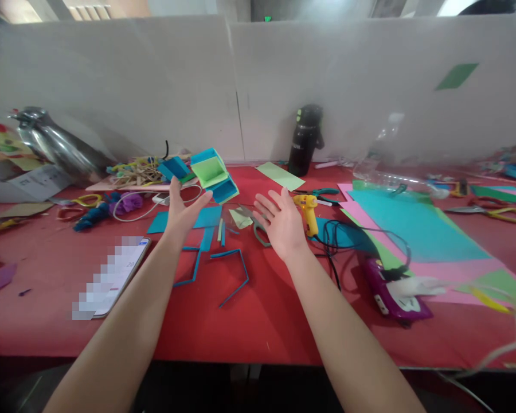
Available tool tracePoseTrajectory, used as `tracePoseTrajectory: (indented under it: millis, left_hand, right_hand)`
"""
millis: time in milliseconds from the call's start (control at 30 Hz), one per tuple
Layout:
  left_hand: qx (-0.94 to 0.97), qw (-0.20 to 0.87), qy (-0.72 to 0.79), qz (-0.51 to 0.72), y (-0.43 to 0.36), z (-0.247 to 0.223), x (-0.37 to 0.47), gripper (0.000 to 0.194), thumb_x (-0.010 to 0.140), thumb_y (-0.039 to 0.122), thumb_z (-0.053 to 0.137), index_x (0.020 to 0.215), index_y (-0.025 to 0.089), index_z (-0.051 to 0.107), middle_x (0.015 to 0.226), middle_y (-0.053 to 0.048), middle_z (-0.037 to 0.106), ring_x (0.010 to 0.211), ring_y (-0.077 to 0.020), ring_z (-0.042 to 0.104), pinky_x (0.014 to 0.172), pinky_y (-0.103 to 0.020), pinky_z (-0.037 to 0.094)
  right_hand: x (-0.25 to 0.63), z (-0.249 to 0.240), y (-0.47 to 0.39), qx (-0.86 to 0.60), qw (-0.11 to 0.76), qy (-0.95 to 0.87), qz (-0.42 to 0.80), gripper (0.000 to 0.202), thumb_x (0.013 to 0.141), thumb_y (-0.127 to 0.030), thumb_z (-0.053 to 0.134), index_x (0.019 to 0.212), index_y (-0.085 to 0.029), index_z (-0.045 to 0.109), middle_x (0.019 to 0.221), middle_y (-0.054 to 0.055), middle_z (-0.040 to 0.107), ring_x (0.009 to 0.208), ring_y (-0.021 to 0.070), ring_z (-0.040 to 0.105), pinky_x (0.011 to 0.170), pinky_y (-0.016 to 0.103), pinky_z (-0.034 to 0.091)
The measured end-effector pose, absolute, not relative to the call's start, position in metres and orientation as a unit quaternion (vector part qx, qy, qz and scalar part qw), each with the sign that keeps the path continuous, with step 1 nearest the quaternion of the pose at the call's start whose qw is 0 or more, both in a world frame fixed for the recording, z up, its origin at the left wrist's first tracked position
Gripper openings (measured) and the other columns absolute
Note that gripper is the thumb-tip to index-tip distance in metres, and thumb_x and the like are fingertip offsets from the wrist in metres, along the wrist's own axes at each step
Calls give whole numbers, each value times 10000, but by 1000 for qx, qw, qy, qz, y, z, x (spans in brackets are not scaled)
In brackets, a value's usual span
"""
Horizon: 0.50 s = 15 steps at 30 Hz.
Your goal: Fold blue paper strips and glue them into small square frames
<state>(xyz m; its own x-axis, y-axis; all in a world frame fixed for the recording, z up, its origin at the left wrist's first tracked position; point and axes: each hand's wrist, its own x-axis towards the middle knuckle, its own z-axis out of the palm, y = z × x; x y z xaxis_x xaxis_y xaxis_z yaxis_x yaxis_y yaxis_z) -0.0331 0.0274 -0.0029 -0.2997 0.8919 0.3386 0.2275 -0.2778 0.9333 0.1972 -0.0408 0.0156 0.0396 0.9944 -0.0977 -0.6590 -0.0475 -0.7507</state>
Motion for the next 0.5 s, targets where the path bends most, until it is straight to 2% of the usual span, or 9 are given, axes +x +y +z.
tracePoseTrajectory:
  millis: [67, 133, 267, 333, 400, 500]
  left_hand:
    - [525, 259, 553, 592, 26, -1, -33, 941, 692, 433, 871, 1494, 276, 405, 1654, -121, 294, 1550, -304, 232, 1262, -465, 207]
    - [520, 259, 547, 603, 25, 1, -32, 785, 740, 404, 820, 1427, 262, 470, 1587, -133, 409, 1486, -297, 367, 1214, -459, 317]
    - [489, 305, 534, 619, 22, 7, -31, 512, 699, 292, 758, 1176, 193, 598, 1236, -133, 678, 1132, -262, 663, 968, -394, 531]
    - [514, 325, 539, 582, 18, 10, -30, 394, 694, 298, 730, 1055, 171, 635, 986, -85, 724, 908, -214, 696, 808, -326, 551]
    - [568, 329, 551, 516, 11, 12, -30, 288, 717, 330, 707, 948, 162, 669, 802, -46, 702, 747, -179, 659, 667, -274, 505]
    - [638, 321, 563, 415, 3, 12, -31, 231, 754, 365, 677, 870, 166, 699, 694, -27, 665, 644, -160, 602, 559, -248, 418]
  right_hand:
    - [196, 17, -41, -336, 640, -251, 644, 500, 898, -637, 582, 1196, -240, 627, 1311, 89, 692, 1221, 233, 648, 1035, 385, 537]
    - [195, 15, -40, -354, 631, -258, 640, 429, 899, -589, 612, 1135, -232, 650, 1260, 81, 709, 1136, 218, 678, 941, 339, 571]
    - [193, 4, -35, -420, 592, -294, 621, 269, 854, -445, 706, 998, -218, 687, 1106, 56, 735, 935, 172, 695, 742, 255, 557]
    - [193, -2, -34, -448, 571, -333, 601, 253, 842, -432, 704, 961, -209, 694, 1045, 54, 733, 852, 157, 680, 678, 247, 524]
    - [193, -5, -36, -480, 537, -423, 549, 254, 846, -449, 684, 890, -199, 688, 933, 49, 723, 767, 152, 648, 641, 259, 488]
    - [194, -3, -44, -509, 436, -625, 401, 271, 867, -456, 660, 799, -195, 675, 775, 30, 679, 699, 153, 596, 647, 288, 449]
